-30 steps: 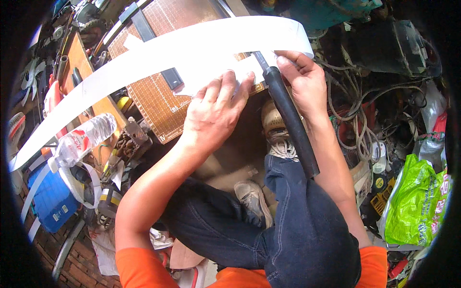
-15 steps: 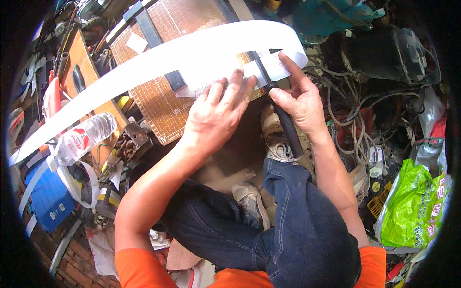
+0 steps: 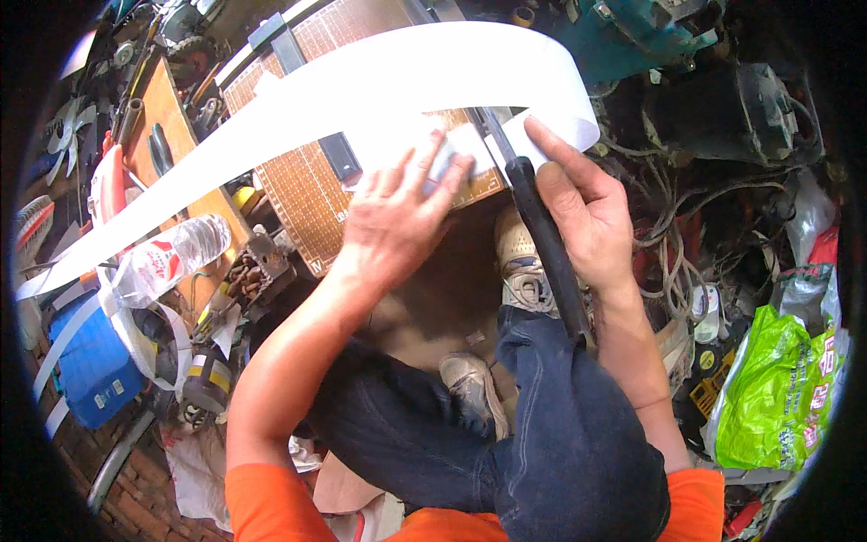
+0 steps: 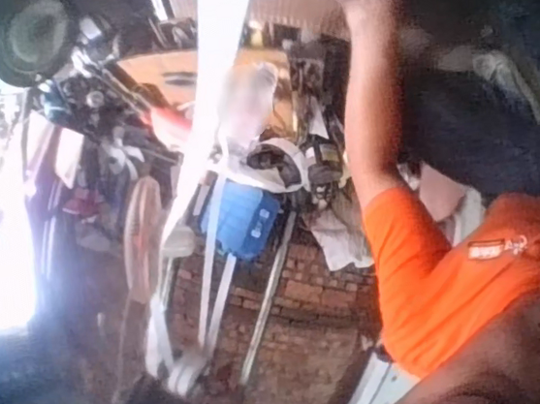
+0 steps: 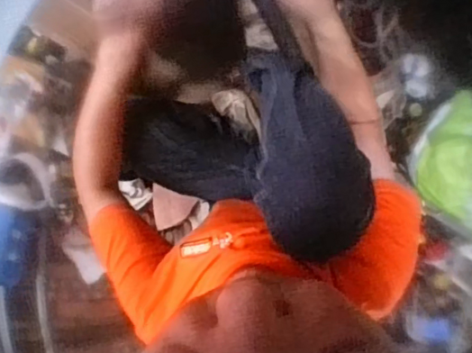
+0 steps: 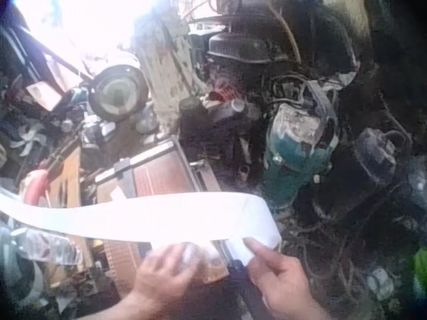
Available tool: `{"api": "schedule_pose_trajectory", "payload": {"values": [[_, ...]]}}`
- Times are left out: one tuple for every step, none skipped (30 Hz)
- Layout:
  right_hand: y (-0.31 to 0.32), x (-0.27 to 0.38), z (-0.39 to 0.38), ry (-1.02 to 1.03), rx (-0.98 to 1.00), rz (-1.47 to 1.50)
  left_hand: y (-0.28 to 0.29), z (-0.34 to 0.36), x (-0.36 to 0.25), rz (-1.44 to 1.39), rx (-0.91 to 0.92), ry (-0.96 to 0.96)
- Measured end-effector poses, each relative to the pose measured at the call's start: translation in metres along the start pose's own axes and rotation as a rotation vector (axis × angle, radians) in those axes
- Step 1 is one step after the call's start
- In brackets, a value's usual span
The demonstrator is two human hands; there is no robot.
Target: The person sits on the floor and uses a utility knife to cut a long white strip of material into smaller pieces on a cutting mat. They repeatedly align the strip and slice it, accumulating a pile of cut pieces.
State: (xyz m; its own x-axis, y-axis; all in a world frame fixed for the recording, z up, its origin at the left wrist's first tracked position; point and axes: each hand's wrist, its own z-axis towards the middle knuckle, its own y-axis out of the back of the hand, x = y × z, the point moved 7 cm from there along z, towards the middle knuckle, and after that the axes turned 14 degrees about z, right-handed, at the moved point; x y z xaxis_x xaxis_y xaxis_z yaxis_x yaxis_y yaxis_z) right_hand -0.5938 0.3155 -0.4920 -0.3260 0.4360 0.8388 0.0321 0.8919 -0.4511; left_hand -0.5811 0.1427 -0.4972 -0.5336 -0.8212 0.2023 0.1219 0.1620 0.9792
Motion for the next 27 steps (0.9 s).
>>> {"api": "schedule_pose_trajectory", "payload": {"values": [[0.013, -0.008, 0.001, -0.056, 0.048, -0.063, 0.001, 0.0, 0.01, -0.025, 0.042, 0.075], [0.022, -0.02, 0.002, -0.076, 0.052, -0.013, 0.0, 0.0, 0.017, -0.052, 0.088, 0.146], [0.029, -0.033, 0.004, -0.096, 0.057, 0.038, -0.004, 0.001, 0.022, -0.085, 0.232, 0.215], [0.031, -0.043, 0.004, -0.122, 0.06, 0.091, 0.001, 0.002, 0.02, -0.115, 0.183, 0.198], [0.03, -0.049, 0.003, -0.11, 0.094, 0.078, 0.005, 0.002, 0.017, -0.145, 0.134, 0.181], [0.028, -0.058, -0.001, -0.149, 0.105, 0.118, 0.01, 0.003, 0.014, -0.176, 0.084, 0.163], [0.02, -0.063, -0.002, -0.186, 0.122, 0.157, 0.017, 0.007, 0.003, -0.296, 0.033, 0.057], [0.019, -0.07, -0.002, -0.207, 0.123, 0.097, 0.022, 0.012, -0.011, -0.347, 0.018, -0.064], [0.018, -0.076, -0.003, -0.228, 0.125, 0.037, 0.018, 0.011, -0.019, -0.324, 0.04, -0.096], [0.023, -0.076, 0.001, -0.136, 0.071, -0.02, 0.014, 0.01, -0.025, -0.301, 0.059, -0.13], [0.028, -0.076, 0.006, -0.043, 0.017, -0.077, 0.014, 0.009, -0.025, -0.247, 0.059, -0.144], [0.033, -0.072, 0.009, 0.049, -0.038, -0.133, 0.014, 0.008, -0.022, -0.192, 0.059, -0.157], [0.032, -0.055, 0.014, 0.022, -0.145, -0.228, 0.012, 0.002, -0.018, -0.136, 0.067, -0.164], [0.039, -0.037, 0.021, 0.176, -0.229, -0.402, 0.012, 0.002, -0.014, -0.168, 0.088, -0.136], [0.046, -0.028, 0.025, 0.16, -0.267, -0.381, 0.014, 0.0, -0.012, -0.156, 0.095, -0.13], [0.053, -0.023, 0.027, 0.143, -0.307, -0.358, 0.013, -0.003, -0.01, -0.145, 0.105, -0.125], [0.055, -0.018, 0.029, 0.233, -0.285, -0.357, 0.01, -0.007, -0.006, -0.132, 0.116, -0.136], [0.056, -0.013, 0.03, 0.323, -0.262, -0.356, 0.01, -0.008, -0.003, -0.116, 0.105, -0.139], [0.054, -0.012, 0.031, 0.308, -0.224, -0.343, 0.009, -0.01, 0.001, -0.167, 0.111, -0.116], [0.056, -0.018, 0.033, 0.249, -0.22, -0.266, 0.009, -0.012, 0.005, -0.218, 0.117, -0.093], [0.052, -0.017, 0.031, 0.263, -0.208, -0.315, 0.0, -0.019, 0.006, -0.309, 0.157, -0.04], [0.046, -0.016, 0.03, 0.283, -0.189, -0.347, 0.002, -0.019, 0.011, -0.27, 0.166, -0.066], [0.041, -0.015, 0.028, 0.304, -0.171, -0.379, 0.004, -0.019, 0.014, -0.231, 0.173, -0.093], [0.039, -0.018, 0.028, 0.273, -0.17, -0.339, 0.0, -0.024, 0.017, -0.346, 0.159, -0.043], [0.04, -0.021, 0.027, 0.241, -0.182, -0.307, -0.005, -0.025, 0.018, -0.348, 0.164, 0.008], [0.044, -0.03, 0.029, 0.178, -0.196, -0.221, -0.008, -0.025, 0.019, -0.349, 0.169, 0.06], [0.049, -0.04, 0.03, 0.115, -0.216, -0.134, -0.005, -0.024, 0.017, -0.314, 0.15, -0.008]]}}
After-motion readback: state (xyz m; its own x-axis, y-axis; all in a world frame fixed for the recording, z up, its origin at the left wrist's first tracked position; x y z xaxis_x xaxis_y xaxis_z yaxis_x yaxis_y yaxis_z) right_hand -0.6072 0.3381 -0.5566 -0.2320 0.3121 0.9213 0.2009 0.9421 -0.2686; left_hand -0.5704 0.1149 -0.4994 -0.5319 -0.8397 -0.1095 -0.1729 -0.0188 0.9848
